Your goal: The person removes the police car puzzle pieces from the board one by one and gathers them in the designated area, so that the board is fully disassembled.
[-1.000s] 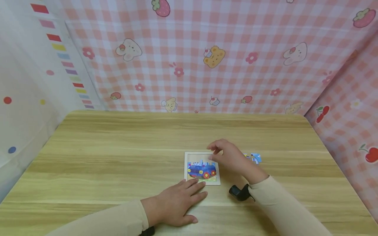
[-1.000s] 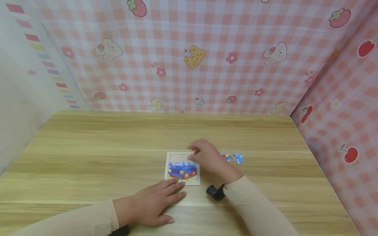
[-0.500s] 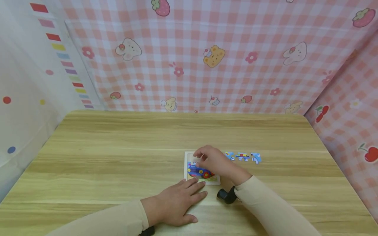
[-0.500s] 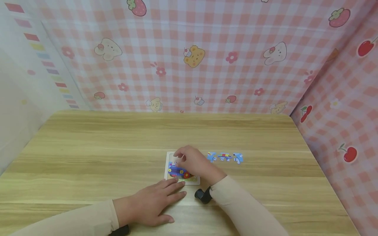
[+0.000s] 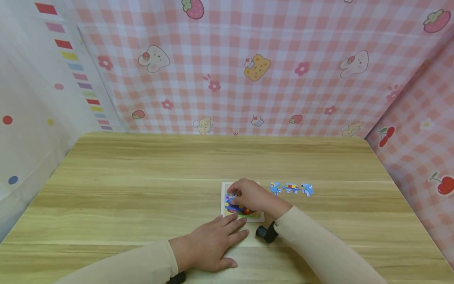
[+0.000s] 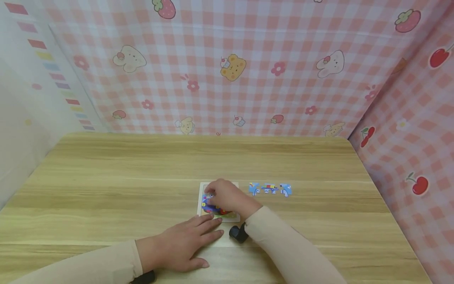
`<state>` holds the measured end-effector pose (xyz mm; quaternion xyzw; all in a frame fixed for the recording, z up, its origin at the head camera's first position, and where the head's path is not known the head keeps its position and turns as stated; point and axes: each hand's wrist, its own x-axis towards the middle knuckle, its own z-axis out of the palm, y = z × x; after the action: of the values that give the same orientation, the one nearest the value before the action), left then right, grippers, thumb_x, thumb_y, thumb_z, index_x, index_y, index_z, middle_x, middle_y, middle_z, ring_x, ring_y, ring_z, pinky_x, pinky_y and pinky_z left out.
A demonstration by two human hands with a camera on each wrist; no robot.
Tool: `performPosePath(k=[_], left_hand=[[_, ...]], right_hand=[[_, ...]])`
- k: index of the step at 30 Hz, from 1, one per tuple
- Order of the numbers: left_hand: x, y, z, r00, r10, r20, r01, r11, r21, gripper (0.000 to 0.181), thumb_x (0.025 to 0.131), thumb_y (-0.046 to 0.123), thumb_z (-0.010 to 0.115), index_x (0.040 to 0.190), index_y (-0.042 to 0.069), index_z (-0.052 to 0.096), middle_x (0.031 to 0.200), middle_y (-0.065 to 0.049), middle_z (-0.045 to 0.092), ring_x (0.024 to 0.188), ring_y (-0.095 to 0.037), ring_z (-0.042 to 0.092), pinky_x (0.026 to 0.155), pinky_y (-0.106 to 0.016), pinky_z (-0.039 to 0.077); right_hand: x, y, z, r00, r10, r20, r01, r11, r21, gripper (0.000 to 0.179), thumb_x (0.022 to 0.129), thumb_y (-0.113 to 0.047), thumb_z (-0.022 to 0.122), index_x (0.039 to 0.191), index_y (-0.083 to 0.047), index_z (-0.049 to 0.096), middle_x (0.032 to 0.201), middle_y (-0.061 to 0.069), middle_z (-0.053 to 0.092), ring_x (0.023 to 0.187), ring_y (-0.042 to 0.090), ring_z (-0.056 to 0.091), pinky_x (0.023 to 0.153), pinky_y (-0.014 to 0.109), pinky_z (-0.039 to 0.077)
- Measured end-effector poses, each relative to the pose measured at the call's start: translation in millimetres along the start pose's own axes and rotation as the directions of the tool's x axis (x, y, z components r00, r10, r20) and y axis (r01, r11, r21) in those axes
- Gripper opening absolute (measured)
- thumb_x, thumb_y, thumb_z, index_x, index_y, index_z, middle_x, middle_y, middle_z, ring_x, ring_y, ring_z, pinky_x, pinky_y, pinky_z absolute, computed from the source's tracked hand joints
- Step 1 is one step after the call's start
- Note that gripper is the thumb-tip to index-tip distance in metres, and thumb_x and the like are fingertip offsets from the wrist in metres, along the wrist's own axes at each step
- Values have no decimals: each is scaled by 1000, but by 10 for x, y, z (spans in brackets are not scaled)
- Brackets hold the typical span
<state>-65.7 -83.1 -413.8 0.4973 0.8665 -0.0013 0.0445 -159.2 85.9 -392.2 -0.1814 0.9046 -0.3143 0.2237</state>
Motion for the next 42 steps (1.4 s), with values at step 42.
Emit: performPosePath(k=[42], left_hand=[[12, -3, -22, 999, 2, 35, -2, 1000, -17, 66, 93, 56, 50, 145, 16, 44, 152, -8, 37, 139, -28, 34, 104, -45, 41]], right_hand=[[17, 14, 4, 997, -72, 13, 71, 997, 31, 10, 91, -3, 62, 97, -10, 62, 80, -1, 54, 74, 14, 49, 71, 28, 42]])
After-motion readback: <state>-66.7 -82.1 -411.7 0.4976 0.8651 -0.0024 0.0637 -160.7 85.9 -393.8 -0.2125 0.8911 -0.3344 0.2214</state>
